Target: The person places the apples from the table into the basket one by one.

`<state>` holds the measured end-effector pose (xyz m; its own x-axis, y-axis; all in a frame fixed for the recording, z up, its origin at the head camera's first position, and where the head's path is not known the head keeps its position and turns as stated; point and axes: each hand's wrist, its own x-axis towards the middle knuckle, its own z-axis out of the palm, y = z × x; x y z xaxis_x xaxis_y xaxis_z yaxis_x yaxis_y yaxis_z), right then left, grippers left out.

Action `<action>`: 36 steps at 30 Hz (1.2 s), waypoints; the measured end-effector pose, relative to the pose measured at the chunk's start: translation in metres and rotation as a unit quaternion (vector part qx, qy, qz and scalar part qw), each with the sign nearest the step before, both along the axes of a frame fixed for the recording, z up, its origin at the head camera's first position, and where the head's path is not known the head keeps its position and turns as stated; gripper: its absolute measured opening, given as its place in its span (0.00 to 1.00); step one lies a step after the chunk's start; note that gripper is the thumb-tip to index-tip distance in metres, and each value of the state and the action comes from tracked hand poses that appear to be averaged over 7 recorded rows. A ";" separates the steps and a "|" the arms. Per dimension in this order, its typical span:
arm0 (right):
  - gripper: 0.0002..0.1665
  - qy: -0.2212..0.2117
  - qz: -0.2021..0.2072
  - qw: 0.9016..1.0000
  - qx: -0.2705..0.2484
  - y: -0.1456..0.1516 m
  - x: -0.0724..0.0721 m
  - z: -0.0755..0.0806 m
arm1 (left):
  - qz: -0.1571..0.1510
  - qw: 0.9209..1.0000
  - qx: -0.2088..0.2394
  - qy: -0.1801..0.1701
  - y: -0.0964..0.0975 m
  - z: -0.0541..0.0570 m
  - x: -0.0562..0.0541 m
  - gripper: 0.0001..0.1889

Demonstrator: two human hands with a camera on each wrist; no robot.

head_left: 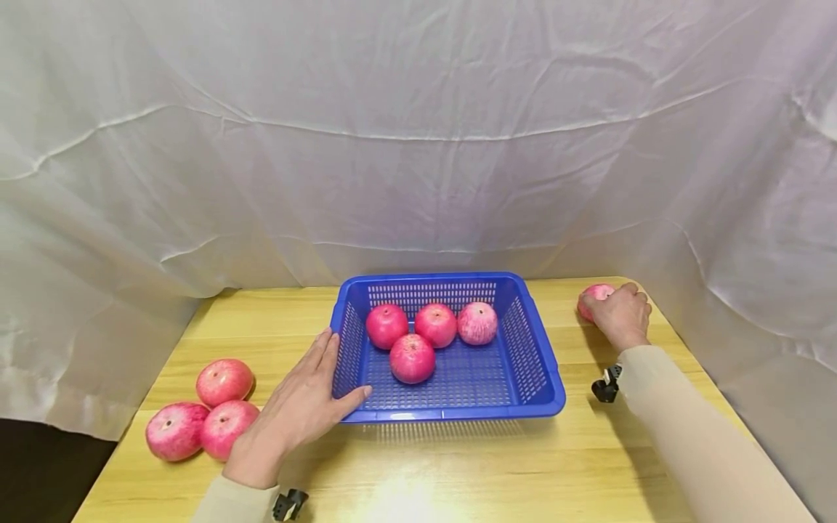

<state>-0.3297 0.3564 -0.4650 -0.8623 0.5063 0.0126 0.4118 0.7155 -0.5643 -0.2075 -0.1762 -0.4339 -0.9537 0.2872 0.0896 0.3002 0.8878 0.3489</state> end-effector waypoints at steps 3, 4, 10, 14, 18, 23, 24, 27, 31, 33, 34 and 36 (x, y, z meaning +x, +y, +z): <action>0.57 -0.003 -0.003 1.000 0.001 -0.001 -0.002 0.000 | 0.000 1.000 0.001 0.000 0.000 -0.001 0.000 0.55; 0.57 -0.004 -0.004 1.000 0.002 -0.001 -0.002 0.000 | 0.000 1.000 0.001 -0.001 0.000 -0.001 0.000 0.55; 0.56 -0.010 -0.004 1.000 0.008 0.000 -0.003 -0.001 | 0.000 1.000 0.002 -0.001 0.000 0.000 0.000 0.56; 0.56 -0.016 -0.003 1.000 0.008 0.001 -0.002 -0.003 | -0.001 1.000 0.002 -0.001 0.000 0.000 0.001 0.56; 0.56 -0.018 0.003 1.000 0.012 0.002 -0.002 -0.005 | 0.000 1.000 0.002 -0.001 0.000 0.000 0.000 0.55; 0.56 -0.018 0.007 1.000 0.015 0.003 -0.001 -0.006 | 0.000 1.000 0.001 -0.008 0.001 0.001 0.000 0.55; 0.56 -0.017 0.008 1.000 0.015 0.003 0.000 -0.005 | 0.000 1.000 0.000 -0.008 0.001 0.001 0.000 0.56; 0.56 -0.011 0.014 1.000 0.016 0.004 0.001 -0.002 | -0.002 1.000 0.000 -0.010 0.001 0.001 0.000 0.56; 0.54 0.008 0.035 0.999 0.021 0.005 0.005 0.007 | -0.003 1.000 0.000 -0.008 0.001 0.002 0.000 0.56; 0.52 0.020 0.048 0.998 0.025 0.004 0.006 0.014 | -0.003 1.000 0.000 -0.006 0.000 0.002 0.000 0.56; 0.52 0.026 0.055 0.998 0.026 0.003 0.007 0.017 | -0.003 1.000 0.001 -0.006 0.000 0.002 -0.001 0.56; 0.51 0.035 0.068 0.997 0.028 -0.001 0.009 0.026 | -0.003 1.000 0.001 -0.005 0.000 0.002 0.000 0.56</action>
<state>-0.3203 0.3552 -0.4394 -0.9190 0.3814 0.0997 0.2698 0.7929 -0.5464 -0.2080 -0.1764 -0.4322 -0.9530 0.2923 0.0800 0.3013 0.8856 0.3535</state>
